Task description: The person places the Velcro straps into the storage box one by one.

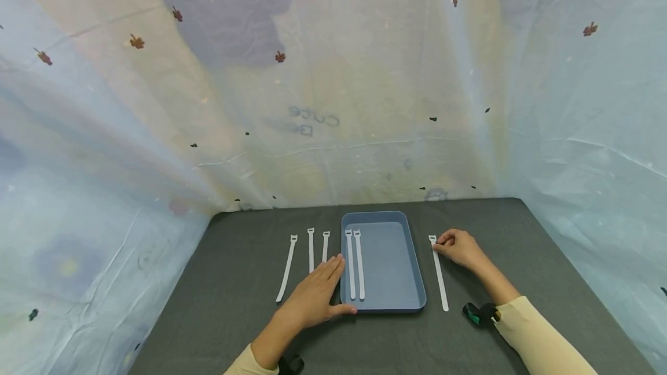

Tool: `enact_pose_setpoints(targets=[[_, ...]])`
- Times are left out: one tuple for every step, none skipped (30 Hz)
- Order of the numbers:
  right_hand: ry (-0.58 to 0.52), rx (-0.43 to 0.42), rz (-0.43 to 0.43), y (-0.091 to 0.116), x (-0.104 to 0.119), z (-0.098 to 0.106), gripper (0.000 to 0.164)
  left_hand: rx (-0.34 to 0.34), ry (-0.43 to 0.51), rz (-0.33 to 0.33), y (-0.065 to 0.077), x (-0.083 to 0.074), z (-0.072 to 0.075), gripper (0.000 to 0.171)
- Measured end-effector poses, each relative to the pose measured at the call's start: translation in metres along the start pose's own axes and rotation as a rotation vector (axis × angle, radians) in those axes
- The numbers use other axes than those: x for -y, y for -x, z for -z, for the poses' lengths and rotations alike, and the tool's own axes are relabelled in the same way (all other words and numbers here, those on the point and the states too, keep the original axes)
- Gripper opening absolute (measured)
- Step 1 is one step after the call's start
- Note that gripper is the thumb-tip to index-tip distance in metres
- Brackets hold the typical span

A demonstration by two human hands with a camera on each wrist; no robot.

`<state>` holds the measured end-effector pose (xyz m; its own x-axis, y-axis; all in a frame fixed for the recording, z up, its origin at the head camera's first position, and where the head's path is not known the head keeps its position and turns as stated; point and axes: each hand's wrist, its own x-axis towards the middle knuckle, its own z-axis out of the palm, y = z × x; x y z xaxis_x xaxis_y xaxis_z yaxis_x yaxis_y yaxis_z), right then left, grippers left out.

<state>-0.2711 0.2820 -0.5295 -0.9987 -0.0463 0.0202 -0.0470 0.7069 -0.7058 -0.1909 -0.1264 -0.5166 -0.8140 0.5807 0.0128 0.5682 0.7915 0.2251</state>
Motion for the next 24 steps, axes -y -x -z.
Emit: enact_pose_setpoints(targets=[[0.001,0.001,0.0,0.0,0.0008,-0.0002,0.023,0.0,-0.001,-0.001,-0.0001,0.0001,-0.0001,0.111],[-0.002,0.001,-0.007,0.0,0.0019,-0.0005,0.023,0.002,-0.002,-0.001,-0.0002,0.0001,-0.0001,0.111],[-0.005,0.004,-0.011,0.0001,0.0029,-0.0005,0.024,0.003,-0.004,-0.001,-0.0002,0.0,-0.0001,0.111],[-0.008,0.008,-0.017,0.0002,0.0042,-0.0005,0.024,0.004,-0.005,0.0,0.0,-0.0002,-0.0001,0.111],[-0.006,0.009,-0.017,0.0001,0.0049,-0.0005,0.025,0.006,-0.005,0.001,0.0,-0.0003,-0.0001,0.111],[-0.003,0.009,-0.02,0.0,0.0058,-0.0006,0.026,0.005,-0.005,0.002,-0.0001,-0.0003,0.0,0.111],[0.0,0.011,-0.023,-0.0002,0.0064,-0.0007,0.026,0.007,-0.004,0.004,-0.0001,-0.0004,0.0,0.111],[0.005,0.011,-0.024,-0.0005,0.0068,-0.0009,0.026,0.009,-0.005,0.005,-0.0001,-0.0006,0.0001,0.111],[0.013,0.007,-0.023,-0.0008,0.0071,-0.0012,0.027,0.008,-0.004,0.006,-0.0001,-0.0008,0.0002,0.111],[0.02,0.005,-0.021,-0.001,0.0072,-0.0017,0.027,0.009,-0.005,0.006,-0.0001,-0.0008,0.0002,0.111],[0.026,0.001,-0.019,-0.0013,0.0071,-0.0021,0.027,0.01,-0.005,0.007,-0.0002,-0.0008,0.0002,0.111],[0.03,0.001,-0.016,-0.0015,0.0071,-0.0025,0.027,0.011,-0.007,0.007,-0.0002,-0.0008,0.0003,0.111],[0.034,-0.001,-0.013,-0.0018,0.0069,-0.003,0.027,0.013,-0.009,0.007,-0.0001,-0.0009,0.0004,0.111],[0.037,-0.004,-0.01,-0.0021,0.0068,-0.0033,0.027,0.013,-0.008,0.007,-0.0001,-0.001,0.0004,0.111],[0.038,-0.004,-0.008,-0.0022,0.0067,-0.0034,0.026,0.013,-0.009,0.006,0.0,-0.0011,0.0006,0.11],[0.04,-0.003,-0.006,-0.0023,0.0067,-0.0036,0.026,0.013,-0.009,0.006,0.0001,-0.0012,0.0007,0.11],[0.042,-0.004,-0.006,-0.0024,0.0067,-0.0036,0.025,0.013,-0.008,0.005,0.0002,-0.0013,0.0008,0.11],[0.043,-0.006,-0.007,-0.0025,0.0065,-0.0037,0.024,0.012,-0.008,0.005,0.0002,-0.0014,0.001,0.11],[0.044,-0.006,-0.009,-0.0025,0.0065,-0.0038,0.024,0.011,-0.007,0.004,0.0002,-0.0015,0.0011,0.11],[0.045,-0.006,-0.011,-0.0025,0.0063,-0.0038,0.023,0.01,-0.009,0.004,0.0002,-0.0017,0.0013,0.11],[0.046,-0.007,-0.012,-0.0025,0.0061,-0.0039,0.023,0.01,-0.009,0.004,0.0002,-0.0019,0.0016,0.11],[0.046,-0.009,-0.013,-0.0025,0.0057,-0.0041,0.022,0.011,-0.009,0.004,0.0002,-0.0021,0.0018,0.11],[0.044,-0.009,-0.016,-0.0025,0.0053,-0.0042,0.022,0.012,-0.01,0.004,0.0002,-0.0024,0.0022,0.11],[0.041,-0.01,-0.016,-0.0025,0.005,-0.0043,0.022,0.013,-0.009,0.005,0.0002,-0.0026,0.0025,0.11]])
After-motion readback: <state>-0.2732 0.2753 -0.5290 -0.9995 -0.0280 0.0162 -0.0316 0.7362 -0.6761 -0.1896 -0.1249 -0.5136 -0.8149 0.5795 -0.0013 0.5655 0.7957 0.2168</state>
